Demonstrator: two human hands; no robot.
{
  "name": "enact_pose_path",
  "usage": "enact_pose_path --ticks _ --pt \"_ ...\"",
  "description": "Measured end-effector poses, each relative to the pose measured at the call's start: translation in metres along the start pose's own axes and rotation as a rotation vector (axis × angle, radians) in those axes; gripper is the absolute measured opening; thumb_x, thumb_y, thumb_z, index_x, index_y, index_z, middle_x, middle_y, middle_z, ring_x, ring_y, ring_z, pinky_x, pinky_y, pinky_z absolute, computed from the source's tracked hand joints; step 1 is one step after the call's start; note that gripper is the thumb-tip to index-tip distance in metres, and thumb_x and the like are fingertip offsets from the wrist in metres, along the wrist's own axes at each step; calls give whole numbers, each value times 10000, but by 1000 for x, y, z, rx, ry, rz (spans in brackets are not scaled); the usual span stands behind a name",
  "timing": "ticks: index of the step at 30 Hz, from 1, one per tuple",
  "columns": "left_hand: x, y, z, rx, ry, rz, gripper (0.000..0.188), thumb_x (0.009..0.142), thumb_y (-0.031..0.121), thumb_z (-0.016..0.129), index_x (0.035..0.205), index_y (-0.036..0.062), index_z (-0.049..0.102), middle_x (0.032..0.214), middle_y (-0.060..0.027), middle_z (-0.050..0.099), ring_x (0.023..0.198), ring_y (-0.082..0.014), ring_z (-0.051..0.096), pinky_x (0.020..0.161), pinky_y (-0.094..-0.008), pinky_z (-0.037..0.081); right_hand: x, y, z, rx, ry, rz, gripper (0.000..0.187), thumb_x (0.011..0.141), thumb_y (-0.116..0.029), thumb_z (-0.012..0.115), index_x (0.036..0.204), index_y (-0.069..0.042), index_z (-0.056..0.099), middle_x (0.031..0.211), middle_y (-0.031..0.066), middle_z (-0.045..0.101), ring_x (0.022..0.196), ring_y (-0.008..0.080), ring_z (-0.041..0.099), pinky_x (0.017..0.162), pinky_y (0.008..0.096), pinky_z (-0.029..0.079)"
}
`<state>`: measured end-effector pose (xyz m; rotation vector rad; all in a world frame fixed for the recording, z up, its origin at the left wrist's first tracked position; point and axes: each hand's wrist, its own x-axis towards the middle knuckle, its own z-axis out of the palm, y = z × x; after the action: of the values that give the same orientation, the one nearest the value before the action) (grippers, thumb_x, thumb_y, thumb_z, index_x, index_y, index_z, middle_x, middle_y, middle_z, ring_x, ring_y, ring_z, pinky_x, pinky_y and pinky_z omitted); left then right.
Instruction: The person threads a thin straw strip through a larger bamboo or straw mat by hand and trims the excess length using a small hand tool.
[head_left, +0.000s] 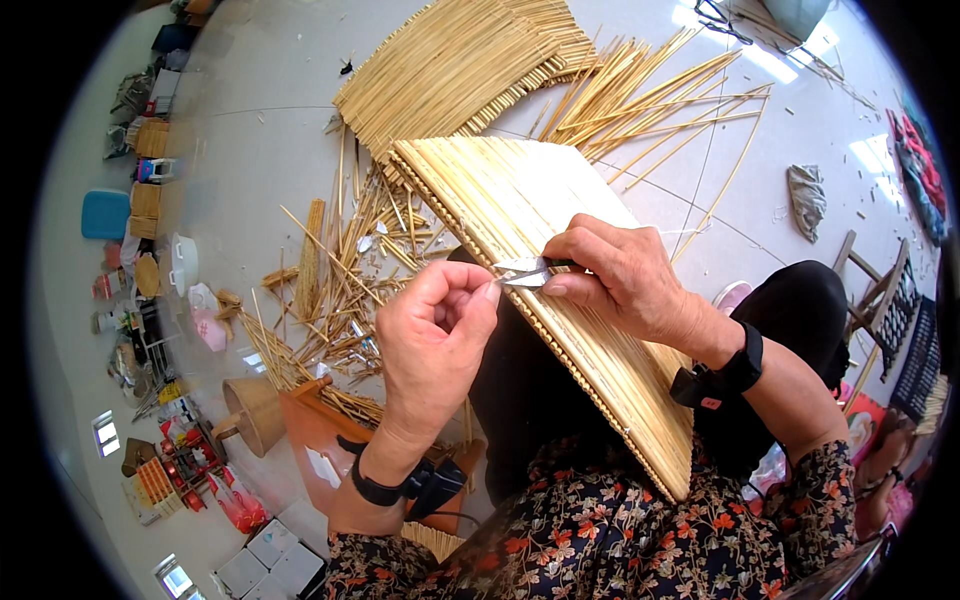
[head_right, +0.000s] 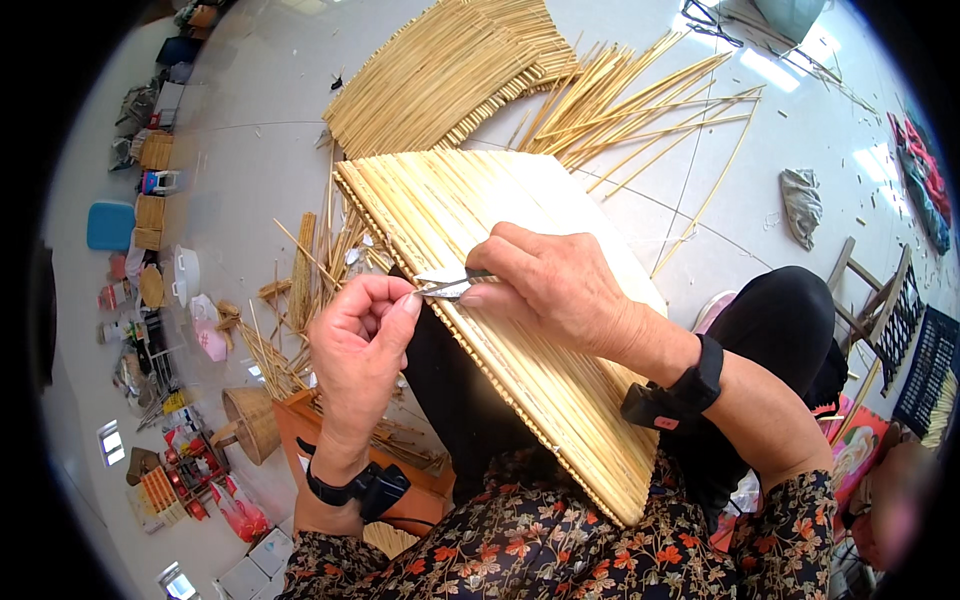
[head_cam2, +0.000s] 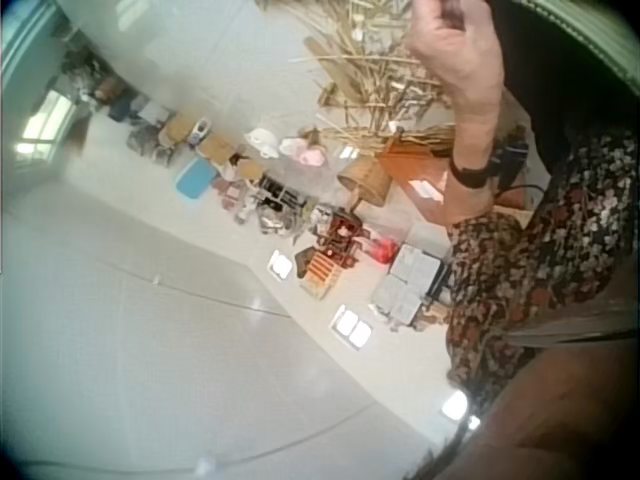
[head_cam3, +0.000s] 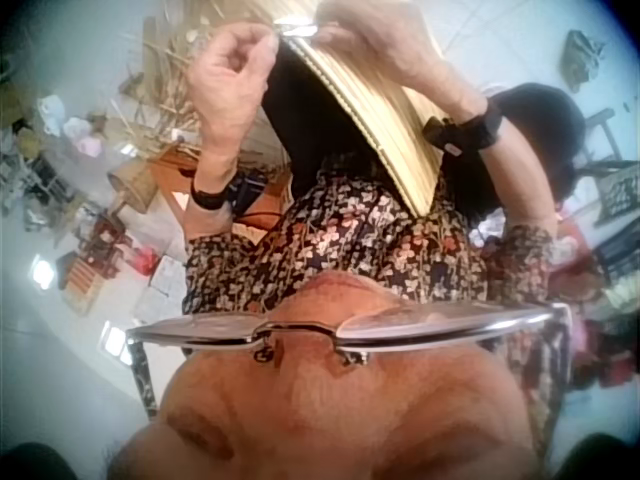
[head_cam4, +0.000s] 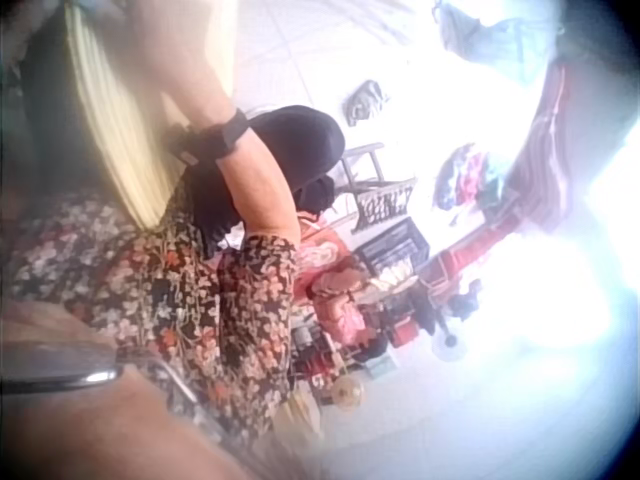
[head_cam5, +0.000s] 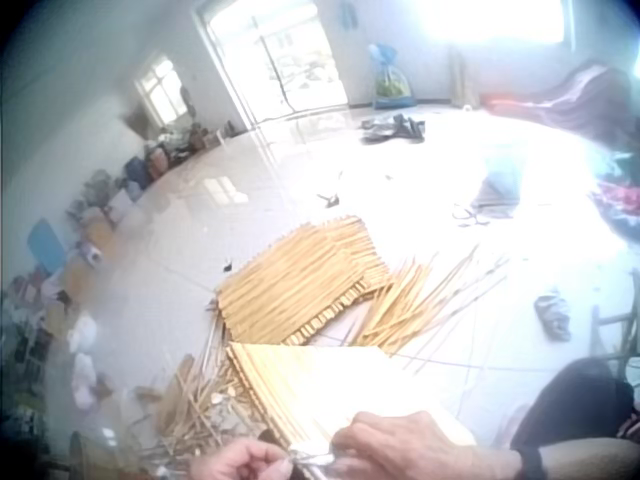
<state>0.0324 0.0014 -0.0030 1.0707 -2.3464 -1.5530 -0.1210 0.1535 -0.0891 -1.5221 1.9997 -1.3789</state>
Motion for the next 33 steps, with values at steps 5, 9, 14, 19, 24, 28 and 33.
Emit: enact_pose_path --ticks 5,9,14,19,24,28,33 --pt "0 3 0 -10 15 -21 68 940 34 731 986 -12 714 719 65 609 631 14 512 555 -162 422 2 -2 2 -28 36 -31 259 922 -345 737 1007 -118 645 870 32 635 732 233 672 577 352 516" --pt "0 1 1 0 14 -12 68 938 34 734 986 -11 715 721 66 608 631 12 511 552 -164 419 2 -1 3 -23 42 -35 259 918 -344 742 994 -117 645 861 34 631 721 233 665 570 354 510" --pt "0 1 1 -3 13 -10 64 939 33 733 984 -8 715 718 69 602 630 11 502 550 -167 416 2 -2 3 -34 57 -40 249 914 -338 750 977 -118 649 839 30 627 705 233 660 560 355 501" --pt "-1 0 1 -7 12 -12 59 941 32 730 982 -8 714 726 70 600 634 9 500 553 -166 417 3 -4 -1 -1 47 -19 251 903 -334 762 959 -117 649 838 31 647 703 240 664 559 365 500" --pt "-1 0 2 -23 11 -3 61 954 47 720 985 -6 712 727 64 601 614 8 498 534 -168 411 3 -3 -2 103 39 55 201 915 -274 763 918 -96 671 843 58 690 729 241 682 592 353 516" --pt "0 -2 2 -9 0 26 81 976 77 703 998 0 707 715 56 603 570 8 495 483 -170 389 0 1 4 351 58 152 187 967 -248 720 932 -66 699 804 55 683 705 171 652 631 311 509" --pt "-1 -4 1 13 4 31 69 962 68 715 984 2 709 719 63 597 594 7 493 513 -175 397 7 5 -4 847 -33 423 302 1058 -303 623 960 -25 692 773 -36 588 697 61 508 635 246 435"
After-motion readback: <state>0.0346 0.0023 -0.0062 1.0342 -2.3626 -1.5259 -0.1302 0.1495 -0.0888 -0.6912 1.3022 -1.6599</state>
